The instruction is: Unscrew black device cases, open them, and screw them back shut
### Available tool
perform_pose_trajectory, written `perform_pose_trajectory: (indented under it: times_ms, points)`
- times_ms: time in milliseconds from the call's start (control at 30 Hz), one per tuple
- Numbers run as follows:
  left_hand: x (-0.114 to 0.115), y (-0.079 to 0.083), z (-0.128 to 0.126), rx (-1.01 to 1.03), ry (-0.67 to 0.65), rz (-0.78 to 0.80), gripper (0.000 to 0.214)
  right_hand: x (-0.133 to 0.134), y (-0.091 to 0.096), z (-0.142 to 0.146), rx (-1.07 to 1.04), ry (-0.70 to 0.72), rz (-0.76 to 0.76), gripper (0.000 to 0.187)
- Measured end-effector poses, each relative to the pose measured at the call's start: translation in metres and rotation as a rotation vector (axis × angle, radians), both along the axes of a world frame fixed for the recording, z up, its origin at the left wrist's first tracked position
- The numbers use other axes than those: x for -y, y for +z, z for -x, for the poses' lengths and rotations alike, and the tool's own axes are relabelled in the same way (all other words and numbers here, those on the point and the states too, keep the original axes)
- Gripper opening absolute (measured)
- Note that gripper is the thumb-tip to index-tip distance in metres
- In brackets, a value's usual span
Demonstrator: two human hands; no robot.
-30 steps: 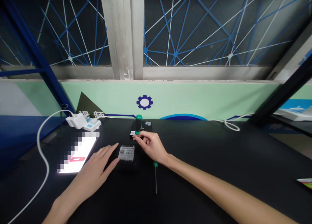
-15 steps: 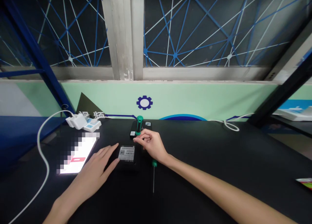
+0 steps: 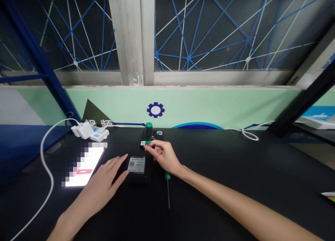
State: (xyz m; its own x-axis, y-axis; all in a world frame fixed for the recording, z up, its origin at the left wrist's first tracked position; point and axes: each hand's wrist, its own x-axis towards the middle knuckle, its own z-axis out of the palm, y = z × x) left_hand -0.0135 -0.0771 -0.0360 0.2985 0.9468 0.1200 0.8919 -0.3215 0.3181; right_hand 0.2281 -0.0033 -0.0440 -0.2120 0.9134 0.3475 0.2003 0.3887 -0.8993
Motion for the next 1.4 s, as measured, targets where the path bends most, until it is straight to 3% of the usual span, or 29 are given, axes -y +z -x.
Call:
perform_pose_trajectory:
  times_ms: [533,800,1200,1400]
  points:
    - [0.0025,0.0054,-0.0015,0.001,0.002,0.034,0.061,0.0024,0.0008,-0.0008,-0.035,0.044,-0.024,0.033]
    - [-0.0003,0.0002,-0.0005,-0.018,-0.005,0.006,0.061,0.0050,0.0048,-0.0010,-0.084,0.045,-0.036,0.031]
    - [-0.0004,0.0047,-0.0027,-0.040,-0.024,-0.007,0.061,0.0043,0.0030,-0.0020,0.061,0.047,-0.043,0.038]
    - [0.0002,0.0066,-0.0032,-0.033,-0.014,0.005,0.059,0.0039,0.0042,0.0005,0.110,-0.025,-0.075,0.037]
